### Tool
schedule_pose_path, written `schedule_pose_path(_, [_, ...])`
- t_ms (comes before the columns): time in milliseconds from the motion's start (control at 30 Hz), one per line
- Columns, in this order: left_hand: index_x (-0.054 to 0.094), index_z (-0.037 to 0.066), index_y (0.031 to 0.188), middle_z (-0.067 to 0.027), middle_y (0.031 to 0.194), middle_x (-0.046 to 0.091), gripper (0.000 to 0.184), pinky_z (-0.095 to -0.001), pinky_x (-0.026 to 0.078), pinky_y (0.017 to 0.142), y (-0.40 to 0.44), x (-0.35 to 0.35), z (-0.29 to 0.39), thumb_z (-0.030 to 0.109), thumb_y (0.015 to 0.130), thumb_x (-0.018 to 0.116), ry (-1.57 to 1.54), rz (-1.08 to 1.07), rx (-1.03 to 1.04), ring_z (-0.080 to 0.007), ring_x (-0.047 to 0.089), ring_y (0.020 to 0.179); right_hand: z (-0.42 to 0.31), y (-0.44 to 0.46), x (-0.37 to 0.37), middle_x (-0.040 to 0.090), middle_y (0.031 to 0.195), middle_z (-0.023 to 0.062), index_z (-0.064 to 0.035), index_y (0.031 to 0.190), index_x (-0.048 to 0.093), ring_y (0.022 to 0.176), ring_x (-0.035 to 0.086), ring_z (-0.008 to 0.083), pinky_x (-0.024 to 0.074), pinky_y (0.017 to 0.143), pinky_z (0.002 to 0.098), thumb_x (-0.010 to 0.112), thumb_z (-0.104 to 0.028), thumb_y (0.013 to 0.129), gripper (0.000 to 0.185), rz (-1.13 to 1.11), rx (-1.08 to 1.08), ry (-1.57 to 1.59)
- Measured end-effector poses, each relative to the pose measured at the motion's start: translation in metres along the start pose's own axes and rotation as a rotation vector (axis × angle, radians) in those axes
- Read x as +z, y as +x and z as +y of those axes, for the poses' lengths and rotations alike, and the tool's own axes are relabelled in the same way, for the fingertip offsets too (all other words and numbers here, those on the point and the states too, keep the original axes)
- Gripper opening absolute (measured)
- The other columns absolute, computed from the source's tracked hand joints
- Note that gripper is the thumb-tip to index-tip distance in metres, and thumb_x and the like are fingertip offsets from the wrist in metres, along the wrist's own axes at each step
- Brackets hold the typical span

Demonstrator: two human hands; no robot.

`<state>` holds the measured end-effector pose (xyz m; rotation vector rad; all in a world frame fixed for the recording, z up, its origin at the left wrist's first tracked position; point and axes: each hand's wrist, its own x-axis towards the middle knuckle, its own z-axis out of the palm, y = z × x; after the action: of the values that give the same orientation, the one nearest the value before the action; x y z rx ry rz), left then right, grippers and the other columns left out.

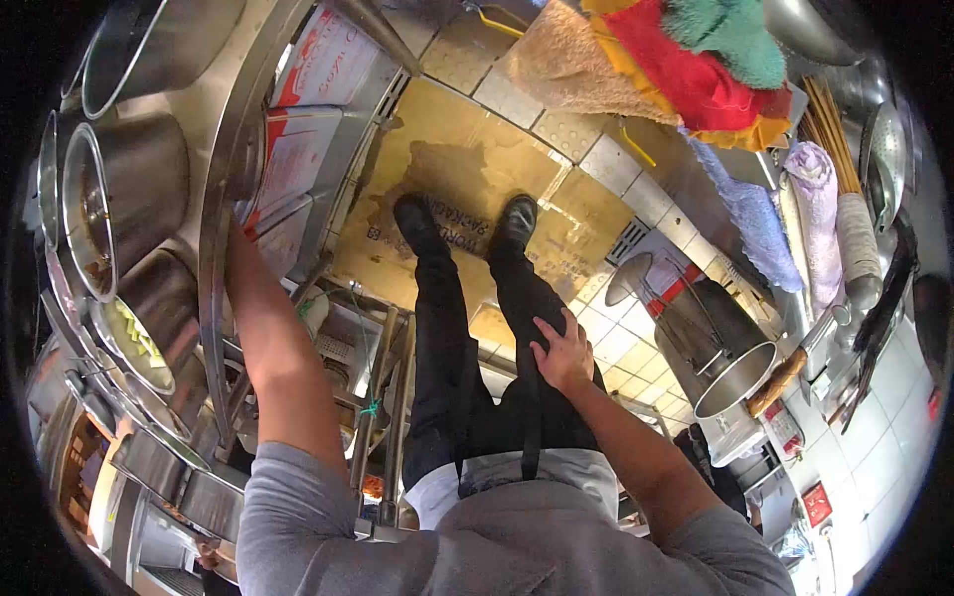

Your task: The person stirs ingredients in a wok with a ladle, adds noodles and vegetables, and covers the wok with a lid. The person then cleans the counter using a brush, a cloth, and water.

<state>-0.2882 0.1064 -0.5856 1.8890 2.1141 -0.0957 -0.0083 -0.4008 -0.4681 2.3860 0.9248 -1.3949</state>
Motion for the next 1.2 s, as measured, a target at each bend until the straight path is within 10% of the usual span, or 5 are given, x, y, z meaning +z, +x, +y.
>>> schedule_pose_path(633, [0.061,0.009,0.102,-0.0166,0.115,0.057,0.038,-0.0416,0.042,0.086,-0.097,-0.022,0.043,0.042,0.082,0.057,-0.288,-0.246,-0.171,-0.0376,0.053,0.102,0.001,-0.013,0.009,0.039,0.132,0.0141,-0.0266,0.122,0.052,0.116,0.045,0.0342,0.0400,0.095,0.0456,0.058,-0.035,0.083,0.040,0.042,-0.067,0.074])
schedule_pose_path(733, [0.055,0.005,0.083,-0.0178,0.085,0.052,0.016,-0.0455,0.043,0.067,-0.190,-0.050,0.094,0.018,0.076,0.061,-0.249,0.324,0.467,-0.0359,0.052,0.077,0.018,-0.009,0.015,0.046,0.125,0.0179,-0.0208,0.120,0.054,0.108,0.051,0.0368,0.0435,0.091,0.0439,0.056,-0.032,0.084,0.037,0.004,-0.133,0.147])
schedule_pose_path(1033, [0.050,0.004,0.082,-0.0050,0.082,0.046,0.012,-0.0250,0.040,0.069,-0.332,-0.221,0.216,-0.001,0.076,0.059,-0.985,-0.216,0.627,-0.0146,0.046,0.074,0.121,-0.086,-0.067,0.059,0.111,0.0164,-0.0103,0.110,0.059,0.100,0.058,0.0320,0.0457,0.087,0.0412,0.045,-0.031,0.087,0.035,-0.122,0.013,0.369])
schedule_pose_path(1200, [0.049,0.001,0.099,-0.0066,0.099,0.048,0.020,-0.0266,0.036,0.085,-0.327,-0.393,0.319,0.001,0.081,0.055,-1.057,0.088,0.885,-0.0144,0.046,0.093,0.176,-0.104,-0.021,0.063,0.101,0.0180,-0.0125,0.104,0.062,0.095,0.060,0.0334,0.0474,0.085,0.0409,0.048,-0.035,0.084,0.033,0.212,0.082,0.447])
